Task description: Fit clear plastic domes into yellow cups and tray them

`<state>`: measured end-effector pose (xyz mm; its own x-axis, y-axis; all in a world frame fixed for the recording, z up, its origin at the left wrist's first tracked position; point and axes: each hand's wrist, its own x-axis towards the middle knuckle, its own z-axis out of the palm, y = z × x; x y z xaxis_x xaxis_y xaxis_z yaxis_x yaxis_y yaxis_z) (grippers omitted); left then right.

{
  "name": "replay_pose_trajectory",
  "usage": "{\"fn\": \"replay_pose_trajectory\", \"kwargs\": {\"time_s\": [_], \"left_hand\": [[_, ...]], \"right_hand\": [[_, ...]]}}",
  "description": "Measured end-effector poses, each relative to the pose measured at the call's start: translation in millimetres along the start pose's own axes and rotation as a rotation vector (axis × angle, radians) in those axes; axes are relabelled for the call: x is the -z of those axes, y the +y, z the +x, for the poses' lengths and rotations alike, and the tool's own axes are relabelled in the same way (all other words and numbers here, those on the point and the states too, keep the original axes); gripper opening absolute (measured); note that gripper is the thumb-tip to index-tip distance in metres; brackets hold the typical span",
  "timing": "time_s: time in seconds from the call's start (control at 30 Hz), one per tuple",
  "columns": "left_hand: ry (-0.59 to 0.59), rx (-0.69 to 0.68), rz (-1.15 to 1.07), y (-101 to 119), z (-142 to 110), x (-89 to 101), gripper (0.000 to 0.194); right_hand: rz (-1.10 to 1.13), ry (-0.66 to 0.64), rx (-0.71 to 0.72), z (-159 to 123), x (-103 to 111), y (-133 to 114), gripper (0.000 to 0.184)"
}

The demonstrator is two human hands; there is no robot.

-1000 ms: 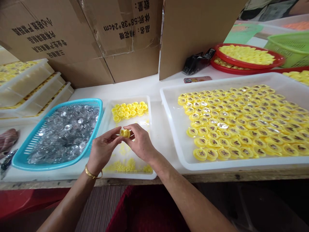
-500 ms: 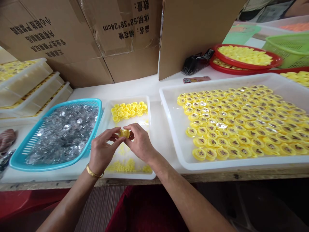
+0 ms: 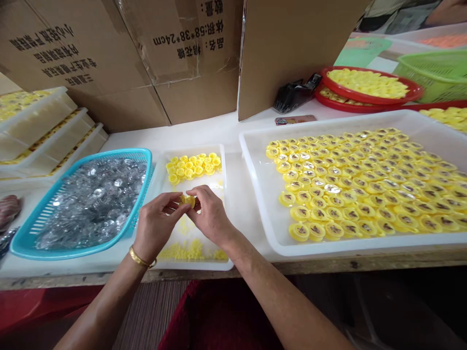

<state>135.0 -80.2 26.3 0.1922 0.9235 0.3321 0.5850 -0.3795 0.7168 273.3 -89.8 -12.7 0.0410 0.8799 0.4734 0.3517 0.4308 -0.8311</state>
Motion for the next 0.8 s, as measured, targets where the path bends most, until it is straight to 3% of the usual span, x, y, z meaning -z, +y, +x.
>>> {"fn": "replay_pose_trajectory", "kwargs": {"time_s": [0.17,0.33,0.5,0.7,0.8], "left_hand": [[-0.007,-0.030,-0.054,-4,1,-1.9,0.016],[0.024,-0.124,0.042,-11,0,-2.8,0.017],[0.018,-0.181,0.099,-13,-2,-9.2,0.015],[-0.031,-0.188,0.111,-8,-1,-12.3,0.018],[-0.067,-0.120,-0.028,-10,-1,-10.2,0.027]], "right_hand": [[0.065,-0.046,-0.081,0,2,0,0.026],[0.313,-0.178,-0.255,1,8,-5,0.036],[0.382,-0.162,-0.460,4,8,-2,0.041],[0.440,-0.200,-0.531,8,7,-2,0.035],[0.470,-0.202,-0.543,8,9,-4,0.035]]}}
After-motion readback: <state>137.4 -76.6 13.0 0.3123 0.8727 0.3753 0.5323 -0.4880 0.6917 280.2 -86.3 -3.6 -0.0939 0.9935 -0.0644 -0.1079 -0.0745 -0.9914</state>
